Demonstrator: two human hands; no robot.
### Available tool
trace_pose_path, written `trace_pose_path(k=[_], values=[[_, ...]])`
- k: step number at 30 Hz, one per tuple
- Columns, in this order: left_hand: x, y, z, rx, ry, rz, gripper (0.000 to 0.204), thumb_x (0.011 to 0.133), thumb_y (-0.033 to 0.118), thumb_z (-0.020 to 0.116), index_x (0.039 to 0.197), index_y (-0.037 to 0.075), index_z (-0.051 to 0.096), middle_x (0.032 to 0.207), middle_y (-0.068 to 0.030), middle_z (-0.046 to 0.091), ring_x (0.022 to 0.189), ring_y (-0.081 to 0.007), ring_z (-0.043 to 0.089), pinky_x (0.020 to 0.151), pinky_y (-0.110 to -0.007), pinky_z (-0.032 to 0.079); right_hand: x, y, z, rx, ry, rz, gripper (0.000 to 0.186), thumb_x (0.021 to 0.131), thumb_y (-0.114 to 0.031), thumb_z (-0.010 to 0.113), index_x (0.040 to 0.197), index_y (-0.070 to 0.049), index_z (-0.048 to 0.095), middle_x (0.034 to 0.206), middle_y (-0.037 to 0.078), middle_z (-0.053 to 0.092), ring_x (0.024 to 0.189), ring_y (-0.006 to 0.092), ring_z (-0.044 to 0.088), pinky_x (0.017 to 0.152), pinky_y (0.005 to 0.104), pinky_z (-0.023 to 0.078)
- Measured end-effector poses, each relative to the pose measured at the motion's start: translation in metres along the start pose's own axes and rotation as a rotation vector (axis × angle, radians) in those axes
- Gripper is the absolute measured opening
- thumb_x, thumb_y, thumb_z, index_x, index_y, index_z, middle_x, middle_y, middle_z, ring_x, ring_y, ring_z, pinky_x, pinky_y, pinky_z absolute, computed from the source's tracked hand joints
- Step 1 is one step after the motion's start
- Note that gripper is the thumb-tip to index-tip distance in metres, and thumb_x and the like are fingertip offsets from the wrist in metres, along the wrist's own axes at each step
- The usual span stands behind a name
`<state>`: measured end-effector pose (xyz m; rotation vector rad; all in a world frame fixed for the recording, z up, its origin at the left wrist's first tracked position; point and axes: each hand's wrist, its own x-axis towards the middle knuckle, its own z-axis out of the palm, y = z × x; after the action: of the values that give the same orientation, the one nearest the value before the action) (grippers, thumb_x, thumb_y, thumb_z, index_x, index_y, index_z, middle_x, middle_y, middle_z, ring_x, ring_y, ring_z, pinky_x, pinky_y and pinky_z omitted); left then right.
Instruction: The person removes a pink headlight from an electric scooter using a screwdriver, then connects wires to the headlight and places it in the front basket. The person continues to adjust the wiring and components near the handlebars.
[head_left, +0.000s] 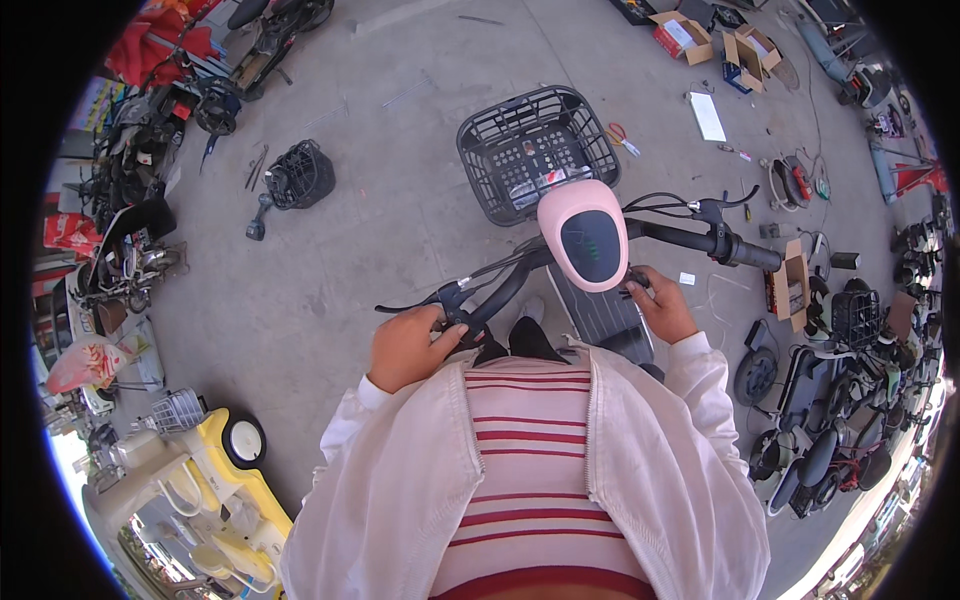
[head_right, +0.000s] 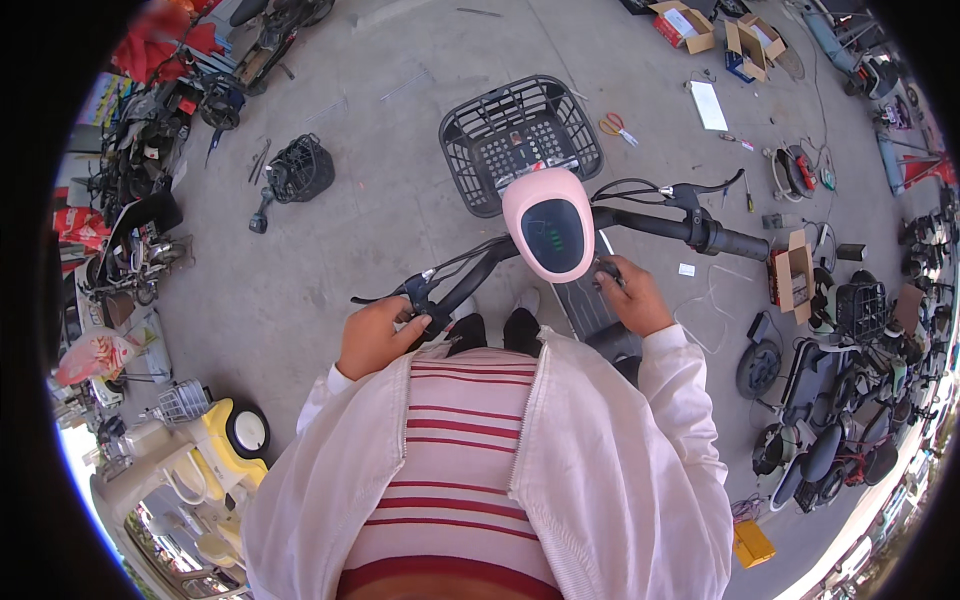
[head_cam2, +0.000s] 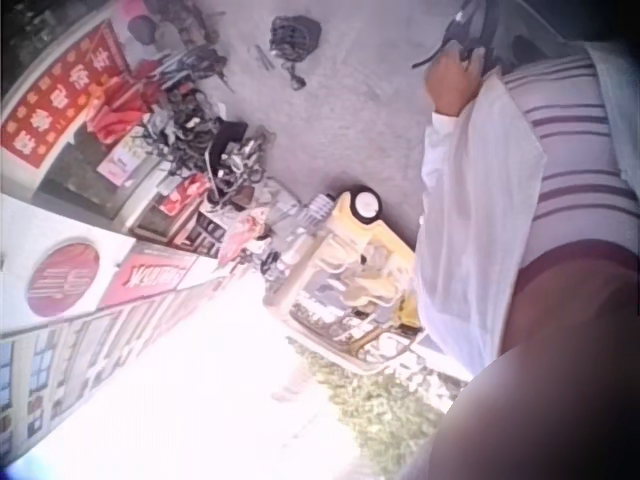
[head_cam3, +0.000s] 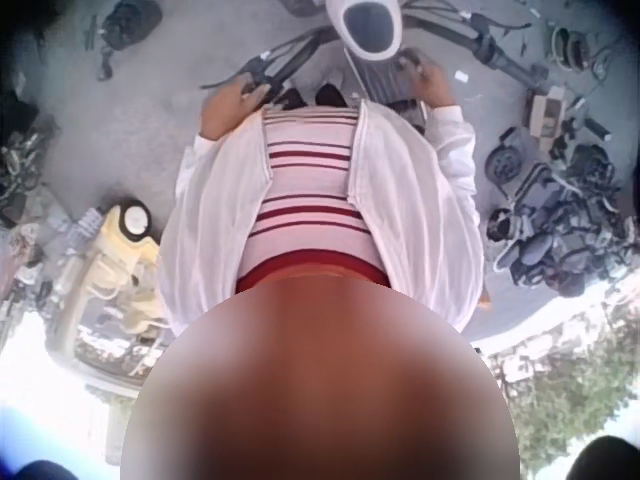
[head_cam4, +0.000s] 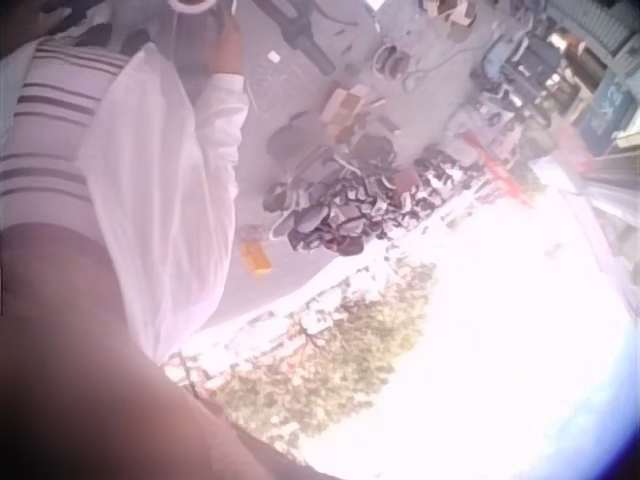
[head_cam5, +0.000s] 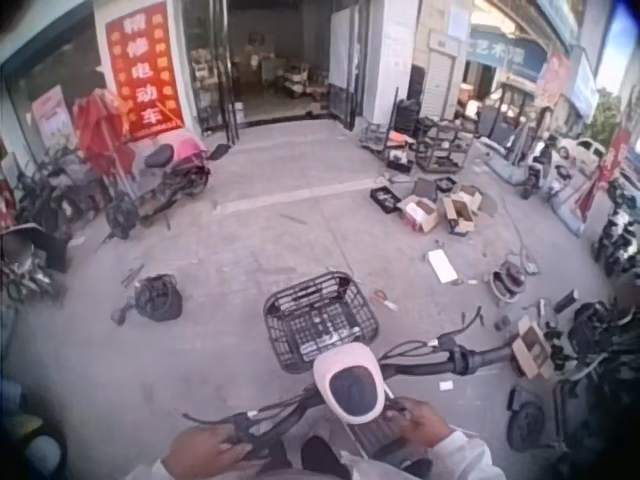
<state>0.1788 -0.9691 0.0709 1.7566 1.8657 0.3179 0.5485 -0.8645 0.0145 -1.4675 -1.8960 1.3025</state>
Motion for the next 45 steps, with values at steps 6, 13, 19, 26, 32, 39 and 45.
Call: trace_pose_path(k=[6,13,19,26,32,39,45], values=[[0.024,-0.017,-0.013,0.072,-0.087,0.126,0.045,0.085,0.044,0.058,0.063,0.005,0.062,0.059,-0.0125,0.059,0.055,-0.0325,0.057,0.050,-0.043,0.042,0.001,-0.021,0.010,-0.074,0.042,0.089,0.025,0.091,-0.011,0.057,0.114,-0.001,0.056,0.093,0.018,0.067,0.083,0.0271,0.065,0.075,0.0337,0.049],[0.034,-0.036,-0.017,-0.090,-0.218,0.198,0.041,0.086,0.042,0.057,0.067,0.007,0.063,0.061,-0.0103,0.060,0.055,-0.0307,0.058,0.051,-0.040,0.042,-0.001,-0.006,0.011,-0.135,0.054,0.165,0.023,0.092,-0.011,0.057,0.113,-0.002,0.059,0.095,0.015,0.065,0.084,0.0251,0.062,0.080,0.0328,0.048],[0.036,-0.042,-0.022,-0.186,-0.205,0.295,0.029,0.084,0.035,0.063,0.072,0.009,0.065,0.060,-0.0083,0.061,0.055,-0.0260,0.059,0.051,-0.037,0.043,-0.001,-0.022,0.018,-0.261,0.168,0.195,0.021,0.091,-0.013,0.057,0.109,-0.004,0.062,0.100,0.016,0.063,0.091,0.0321,0.061,0.082,0.0363,0.047],[0.036,-0.041,-0.022,-0.111,-0.235,0.316,0.032,0.084,0.037,0.062,0.073,0.008,0.065,0.062,-0.0102,0.061,0.057,-0.0292,0.060,0.051,-0.038,0.043,0.007,-0.009,0.023,-0.214,0.196,0.099,0.020,0.090,-0.011,0.056,0.107,-0.003,0.062,0.096,0.017,0.062,0.085,0.0317,0.062,0.077,0.0368,0.048],[0.024,-0.040,-0.016,-0.094,-0.174,0.249,0.032,0.085,0.037,0.061,0.075,0.006,0.063,0.067,-0.0115,0.063,0.060,-0.0326,0.060,0.055,-0.042,0.045,-0.001,0.010,0.027,-0.206,0.204,0.008,0.020,0.089,-0.011,0.058,0.106,0.000,0.061,0.092,0.017,0.063,0.081,0.0306,0.063,0.074,0.0360,0.049],[0.003,-0.032,-0.008,-0.143,-0.097,0.162,0.030,0.085,0.036,0.060,0.080,0.006,0.061,0.070,-0.0112,0.064,0.064,-0.0314,0.061,0.057,-0.041,0.045,-0.008,-0.003,0.015,-0.263,0.202,-0.024,0.021,0.090,-0.016,0.061,0.104,0.000,0.060,0.090,0.017,0.063,0.081,0.0272,0.063,0.074,0.0346,0.049],[-0.013,-0.026,-0.002,-0.202,-0.133,-0.021,0.030,0.086,0.036,0.060,0.090,0.006,0.057,0.071,-0.0128,0.064,0.067,-0.0326,0.062,0.058,-0.042,0.046,-0.011,-0.007,0.000,-0.236,0.109,0.000,0.016,0.090,-0.012,0.059,0.101,0.000,0.059,0.088,0.015,0.062,0.080,0.0256,0.062,0.074,0.0338,0.048]])
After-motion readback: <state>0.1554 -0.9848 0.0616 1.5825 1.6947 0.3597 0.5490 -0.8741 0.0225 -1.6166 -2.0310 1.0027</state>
